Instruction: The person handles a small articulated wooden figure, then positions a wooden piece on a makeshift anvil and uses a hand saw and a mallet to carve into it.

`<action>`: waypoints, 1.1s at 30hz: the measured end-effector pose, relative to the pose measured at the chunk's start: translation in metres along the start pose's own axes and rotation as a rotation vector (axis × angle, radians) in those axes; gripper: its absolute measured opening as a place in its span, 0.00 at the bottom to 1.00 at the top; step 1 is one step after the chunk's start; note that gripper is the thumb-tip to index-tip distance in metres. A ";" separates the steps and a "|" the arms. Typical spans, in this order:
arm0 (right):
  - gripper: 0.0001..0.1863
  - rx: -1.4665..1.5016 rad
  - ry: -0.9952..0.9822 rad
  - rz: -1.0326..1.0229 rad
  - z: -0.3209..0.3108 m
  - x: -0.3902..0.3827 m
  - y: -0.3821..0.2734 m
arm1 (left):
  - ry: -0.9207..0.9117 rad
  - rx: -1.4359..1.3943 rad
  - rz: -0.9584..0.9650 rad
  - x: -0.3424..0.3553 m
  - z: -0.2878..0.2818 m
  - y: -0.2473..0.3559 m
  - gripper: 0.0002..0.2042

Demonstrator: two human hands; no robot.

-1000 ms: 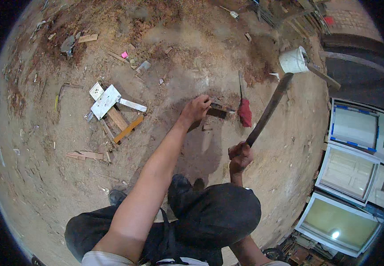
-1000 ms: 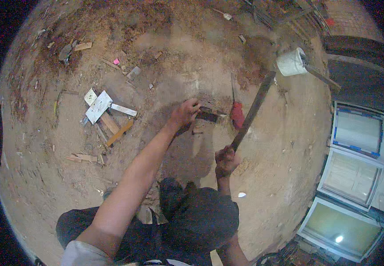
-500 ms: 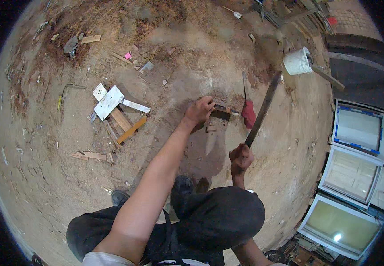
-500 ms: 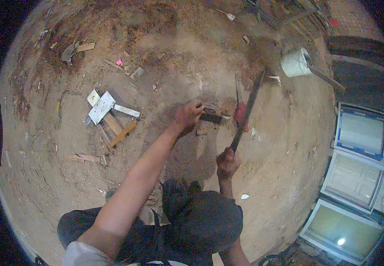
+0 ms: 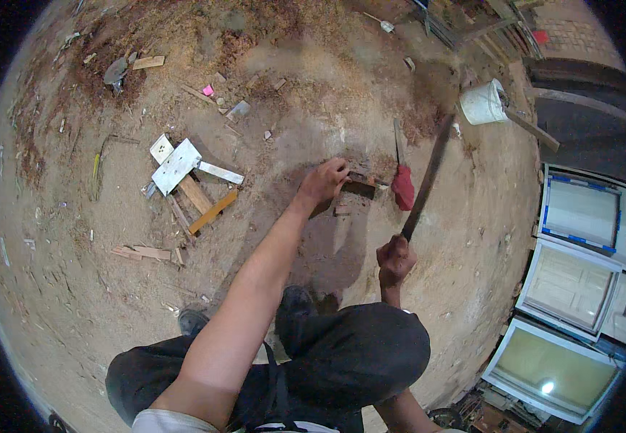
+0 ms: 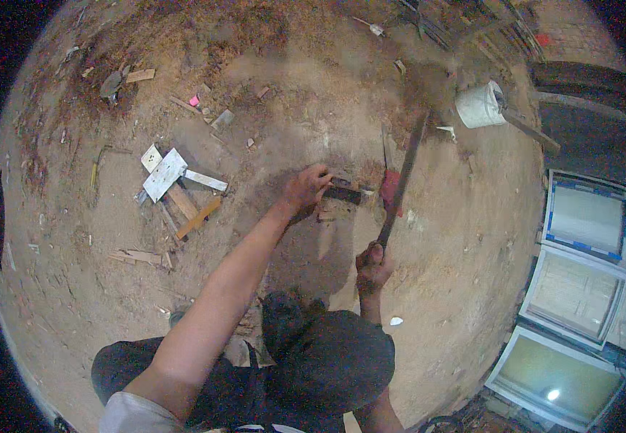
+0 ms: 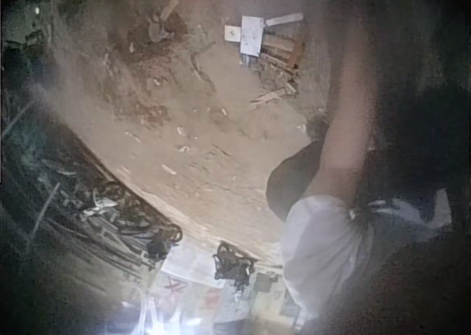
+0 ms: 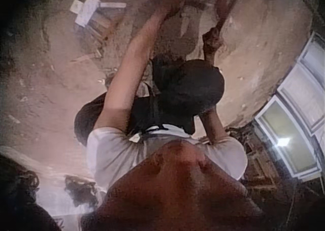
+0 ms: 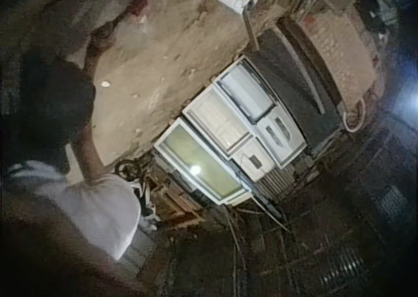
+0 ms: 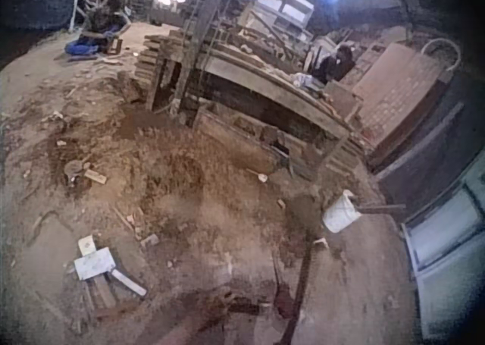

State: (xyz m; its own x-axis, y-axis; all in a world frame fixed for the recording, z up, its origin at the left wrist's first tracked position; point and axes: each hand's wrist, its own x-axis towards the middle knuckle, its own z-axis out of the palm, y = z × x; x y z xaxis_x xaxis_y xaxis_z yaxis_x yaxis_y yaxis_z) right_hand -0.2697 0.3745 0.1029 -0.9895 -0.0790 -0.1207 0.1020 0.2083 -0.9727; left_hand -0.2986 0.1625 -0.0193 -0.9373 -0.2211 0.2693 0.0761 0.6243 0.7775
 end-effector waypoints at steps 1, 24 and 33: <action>0.20 0.035 0.017 -0.016 0.001 0.001 -0.001 | -0.002 0.002 0.010 0.000 0.003 -0.004 0.11; 0.23 -0.539 -0.261 0.194 -0.020 0.018 0.076 | 0.025 0.035 0.055 0.000 0.013 -0.002 0.11; 0.20 0.174 -0.081 -0.117 -0.005 0.008 0.020 | 0.081 0.039 0.059 -0.002 0.009 -0.009 0.11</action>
State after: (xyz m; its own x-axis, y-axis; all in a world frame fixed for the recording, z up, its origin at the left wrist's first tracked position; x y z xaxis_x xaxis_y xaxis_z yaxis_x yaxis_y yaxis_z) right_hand -0.2763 0.3831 0.0833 -0.9850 -0.1723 -0.0140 0.0103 0.0224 -0.9997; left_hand -0.3009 0.1637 -0.0322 -0.9010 -0.2422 0.3598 0.1153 0.6660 0.7370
